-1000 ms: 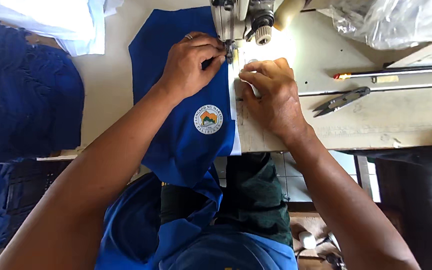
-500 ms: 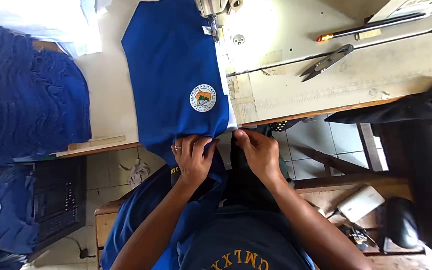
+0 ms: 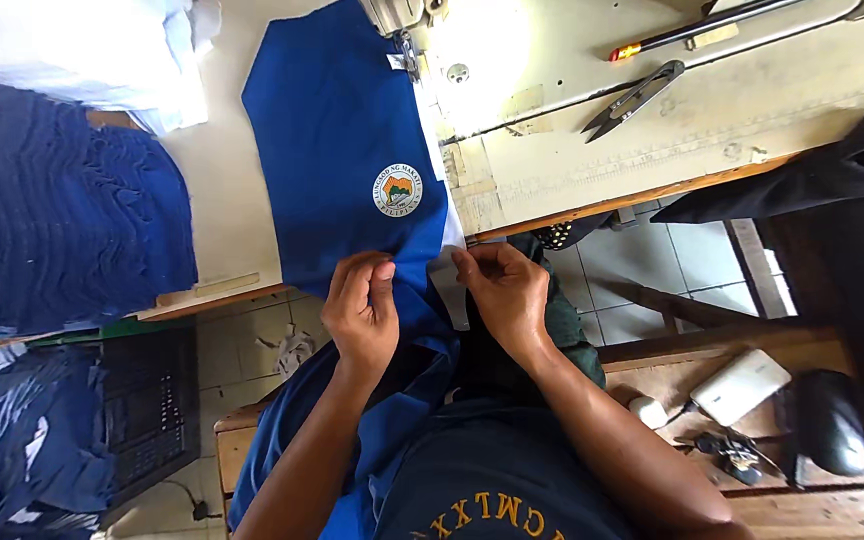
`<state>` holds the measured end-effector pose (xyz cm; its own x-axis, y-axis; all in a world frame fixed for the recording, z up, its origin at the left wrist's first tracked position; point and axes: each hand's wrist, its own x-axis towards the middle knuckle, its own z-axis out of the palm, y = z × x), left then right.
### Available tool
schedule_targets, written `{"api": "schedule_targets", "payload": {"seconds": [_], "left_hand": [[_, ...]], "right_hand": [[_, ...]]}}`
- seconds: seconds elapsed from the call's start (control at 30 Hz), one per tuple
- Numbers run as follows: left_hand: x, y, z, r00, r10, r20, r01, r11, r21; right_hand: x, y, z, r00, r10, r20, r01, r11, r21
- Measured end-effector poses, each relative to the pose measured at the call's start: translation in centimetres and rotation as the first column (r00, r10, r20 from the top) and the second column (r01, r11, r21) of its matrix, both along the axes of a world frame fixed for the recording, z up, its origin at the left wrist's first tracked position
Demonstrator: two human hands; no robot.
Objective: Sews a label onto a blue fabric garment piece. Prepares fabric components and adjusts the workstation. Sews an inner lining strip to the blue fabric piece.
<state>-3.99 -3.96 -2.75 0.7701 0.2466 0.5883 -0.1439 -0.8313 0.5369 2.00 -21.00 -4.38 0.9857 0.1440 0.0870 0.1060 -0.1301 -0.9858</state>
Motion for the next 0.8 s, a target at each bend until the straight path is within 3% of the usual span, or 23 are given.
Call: {"api": "schedule_targets", "payload": {"seconds": [0.13,0.27,0.4,0.53,0.8], "left_hand": [[0.8,0.1,-0.6,0.997,-0.069,-0.023,0.071,0.996,0.060],[1.5,0.9,-0.6,0.975,-0.206,-0.084,0.219,0.952,0.215],[1.8,0.8,-0.1,0.957,-0.237,-0.166,0.282,0.895,0.346],[2.1,0.8,0.3,0.935,-0.278,-0.218,0.341,0.872,0.350],[2.3,0.8,0.3,0.963,-0.260,-0.075,0.271,0.928,0.256]], "right_hand": [[-0.2,0.5,1.0,0.955,0.068,-0.288,0.004,0.970,0.244],[-0.3,0.7,1.6,0.890,0.129,-0.437,0.049,0.926,0.374],[-0.4,0.5,1.2,0.910,0.113,-0.399,0.050,0.925,0.377],[-0.7,0.7,0.5,0.956,0.031,-0.291,0.051,0.961,0.271],[-0.5,0.5,1.2,0.890,0.117,-0.441,0.073,0.917,0.392]]}}
